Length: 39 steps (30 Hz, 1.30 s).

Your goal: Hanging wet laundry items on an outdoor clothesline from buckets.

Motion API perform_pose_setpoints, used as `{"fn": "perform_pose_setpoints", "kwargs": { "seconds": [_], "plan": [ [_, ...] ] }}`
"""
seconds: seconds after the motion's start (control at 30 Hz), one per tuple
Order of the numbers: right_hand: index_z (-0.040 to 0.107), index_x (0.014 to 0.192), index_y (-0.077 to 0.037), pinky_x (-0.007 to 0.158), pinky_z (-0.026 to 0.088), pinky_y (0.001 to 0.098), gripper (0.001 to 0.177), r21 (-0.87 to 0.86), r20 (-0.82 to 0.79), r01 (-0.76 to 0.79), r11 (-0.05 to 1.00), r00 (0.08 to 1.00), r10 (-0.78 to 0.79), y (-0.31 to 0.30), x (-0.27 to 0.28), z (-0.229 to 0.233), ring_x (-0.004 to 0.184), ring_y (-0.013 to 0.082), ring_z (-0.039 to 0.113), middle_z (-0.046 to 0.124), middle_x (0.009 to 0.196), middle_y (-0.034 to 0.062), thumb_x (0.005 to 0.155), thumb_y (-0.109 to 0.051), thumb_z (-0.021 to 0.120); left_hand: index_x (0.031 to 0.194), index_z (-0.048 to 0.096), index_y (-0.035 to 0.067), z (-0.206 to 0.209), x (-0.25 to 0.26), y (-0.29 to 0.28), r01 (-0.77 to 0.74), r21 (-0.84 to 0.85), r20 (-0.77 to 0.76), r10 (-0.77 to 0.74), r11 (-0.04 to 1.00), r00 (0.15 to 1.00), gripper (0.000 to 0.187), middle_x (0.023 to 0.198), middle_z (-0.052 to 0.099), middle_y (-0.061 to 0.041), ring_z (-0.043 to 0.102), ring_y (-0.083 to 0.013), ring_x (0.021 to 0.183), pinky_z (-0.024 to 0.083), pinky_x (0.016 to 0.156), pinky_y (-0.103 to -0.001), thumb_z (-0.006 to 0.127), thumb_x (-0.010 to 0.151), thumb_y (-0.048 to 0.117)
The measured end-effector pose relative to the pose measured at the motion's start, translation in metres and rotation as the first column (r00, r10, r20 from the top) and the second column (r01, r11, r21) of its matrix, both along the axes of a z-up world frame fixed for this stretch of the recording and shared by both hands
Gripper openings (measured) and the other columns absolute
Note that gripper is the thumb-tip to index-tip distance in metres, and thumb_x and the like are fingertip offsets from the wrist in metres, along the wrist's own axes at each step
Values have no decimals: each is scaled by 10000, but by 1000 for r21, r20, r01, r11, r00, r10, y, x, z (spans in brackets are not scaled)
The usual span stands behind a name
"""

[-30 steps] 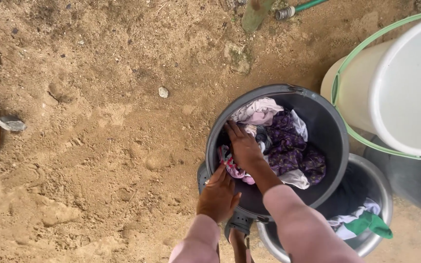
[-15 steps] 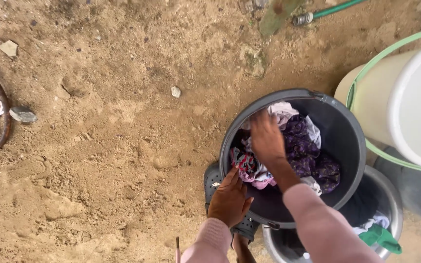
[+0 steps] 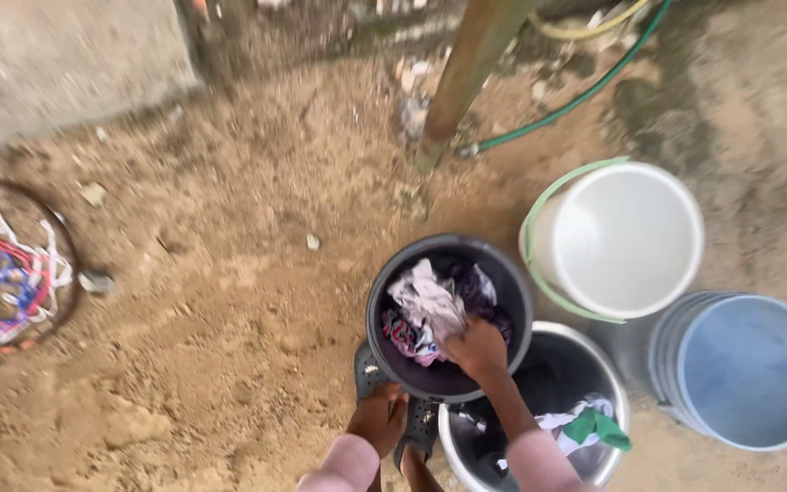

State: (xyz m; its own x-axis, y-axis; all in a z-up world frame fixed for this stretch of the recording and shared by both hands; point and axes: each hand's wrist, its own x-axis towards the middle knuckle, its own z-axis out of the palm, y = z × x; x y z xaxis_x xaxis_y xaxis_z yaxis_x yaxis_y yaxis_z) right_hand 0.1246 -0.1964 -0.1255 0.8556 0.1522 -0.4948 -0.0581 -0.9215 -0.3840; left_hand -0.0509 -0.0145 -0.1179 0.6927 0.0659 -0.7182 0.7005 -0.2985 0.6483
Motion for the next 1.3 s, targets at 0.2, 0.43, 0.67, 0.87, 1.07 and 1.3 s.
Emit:
{"fn": "perform_pose_setpoints", "kwargs": {
  "seconds": [0.2, 0.43, 0.67, 0.87, 1.07, 1.3],
  "plan": [
    [734, 1136, -71, 824, 579, 417, 566, 225, -119, 353, 908, 935, -334, -22, -41, 260, 890, 329, 759, 777, 950, 181, 683, -394, 834, 1312, 641, 83, 49, 17, -12, -190, -27, -26, 189, 981, 982, 582, 1144, 800, -143, 759, -234, 1071, 563, 955, -364, 563, 967, 545],
    [689, 1100, -17, 1033, 418, 348, 353, 769, 414, -173, 616, 869, -273, -67, -160, 319, 1213, 249, 561, 558, 1257, 169, 843, -228, 807, 1295, 691, 149, 177, 35, -59, -590, -439, -631, 236, 678, 739, 779, 1159, 740, -79, 655, -265, 1000, 511, 790, -421, 396, 877, 737],
    [727, 1120, -61, 943, 496, 335, 211, 857, 66, -67, 511, 998, 20, -118, -213, 313, 1090, 248, 630, 662, 1176, 152, 947, -180, 705, 1087, 659, -51, 162, 38, -70, -555, -786, -350, 544, 271, 762, 349, 990, 731, -209, 701, -368, 887, 591, 819, -498, 634, 791, 132],
    [512, 1339, -83, 813, 526, 323, 616, 655, 40, 391, 646, 836, -547, -127, -174, 422, 993, 220, 634, 632, 1162, 92, 810, -185, 812, 1091, 695, -30, 354, 60, -100, -520, -810, -414, 363, 272, 835, 462, 1017, 756, -174, 729, -341, 945, 594, 916, -459, 584, 676, 141],
    [657, 1238, -17, 886, 541, 320, 474, 758, -114, 418, 500, 841, -530, -154, -163, 408, 1034, 183, 636, 649, 1160, 91, 809, -125, 828, 1128, 701, 8, 400, 89, -118, -402, -821, -330, 238, 406, 914, 466, 1053, 760, -160, 723, -325, 982, 570, 947, -437, 616, 707, 190],
    [712, 1234, -35, 852, 609, 353, 435, 757, -385, 637, 144, 613, -689, -162, -157, 450, 921, 192, 728, 771, 1088, 111, 804, 24, 714, 1227, 705, 33, 402, 181, -98, 544, 48, 180, -543, 838, 820, 496, 1179, 734, -144, 713, -319, 1115, 518, 1025, -414, 724, 844, 347]
  ]
}}
